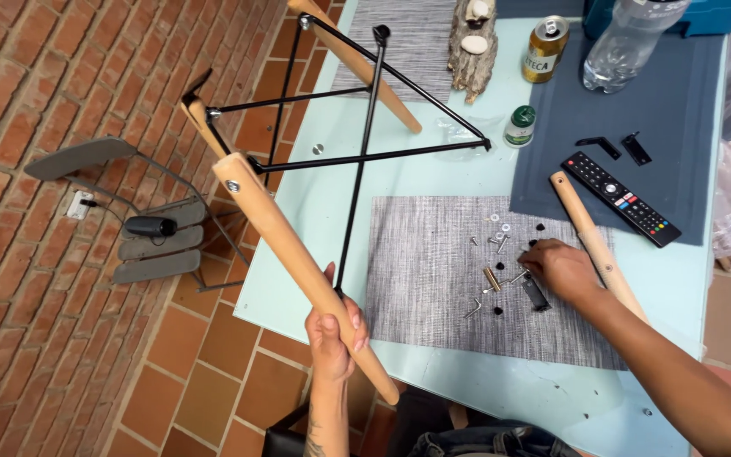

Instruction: The person assembles a small table by attaching wooden legs to a black metal frame using screws and an Allen key. They insert the legs into the frame, align the holes, and tighten the fasteners to secure the structure.

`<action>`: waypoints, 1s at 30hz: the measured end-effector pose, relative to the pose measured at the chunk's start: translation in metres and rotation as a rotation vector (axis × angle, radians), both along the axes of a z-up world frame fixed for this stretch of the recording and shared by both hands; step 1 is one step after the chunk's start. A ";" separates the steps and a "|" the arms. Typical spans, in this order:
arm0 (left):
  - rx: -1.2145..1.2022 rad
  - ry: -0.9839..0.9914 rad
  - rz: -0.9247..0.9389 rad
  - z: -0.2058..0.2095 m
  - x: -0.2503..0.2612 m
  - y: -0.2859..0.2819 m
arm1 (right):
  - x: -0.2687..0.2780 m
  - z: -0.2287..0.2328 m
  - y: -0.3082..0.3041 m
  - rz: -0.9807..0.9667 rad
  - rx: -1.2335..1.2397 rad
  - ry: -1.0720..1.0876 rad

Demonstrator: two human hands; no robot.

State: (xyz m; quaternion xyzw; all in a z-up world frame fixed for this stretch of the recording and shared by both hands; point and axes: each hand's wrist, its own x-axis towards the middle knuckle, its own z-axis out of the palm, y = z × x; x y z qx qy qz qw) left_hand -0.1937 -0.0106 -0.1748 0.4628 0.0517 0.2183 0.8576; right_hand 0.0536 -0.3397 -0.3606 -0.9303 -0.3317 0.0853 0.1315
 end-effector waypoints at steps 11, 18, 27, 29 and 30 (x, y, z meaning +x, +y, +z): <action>0.001 0.018 0.013 0.001 0.001 -0.004 | 0.018 0.018 0.027 0.138 -0.295 0.122; 0.032 0.049 -0.032 0.010 0.002 -0.006 | 0.012 -0.001 0.034 0.120 -0.531 0.018; 0.027 0.057 -0.012 0.008 0.002 -0.003 | 0.000 0.130 0.116 -0.153 0.523 1.115; 0.042 0.068 -0.004 0.008 0.002 -0.005 | -0.025 0.153 0.150 -0.069 0.630 1.195; 0.058 0.081 0.003 0.008 0.001 -0.005 | -0.038 0.165 0.166 0.017 0.739 1.274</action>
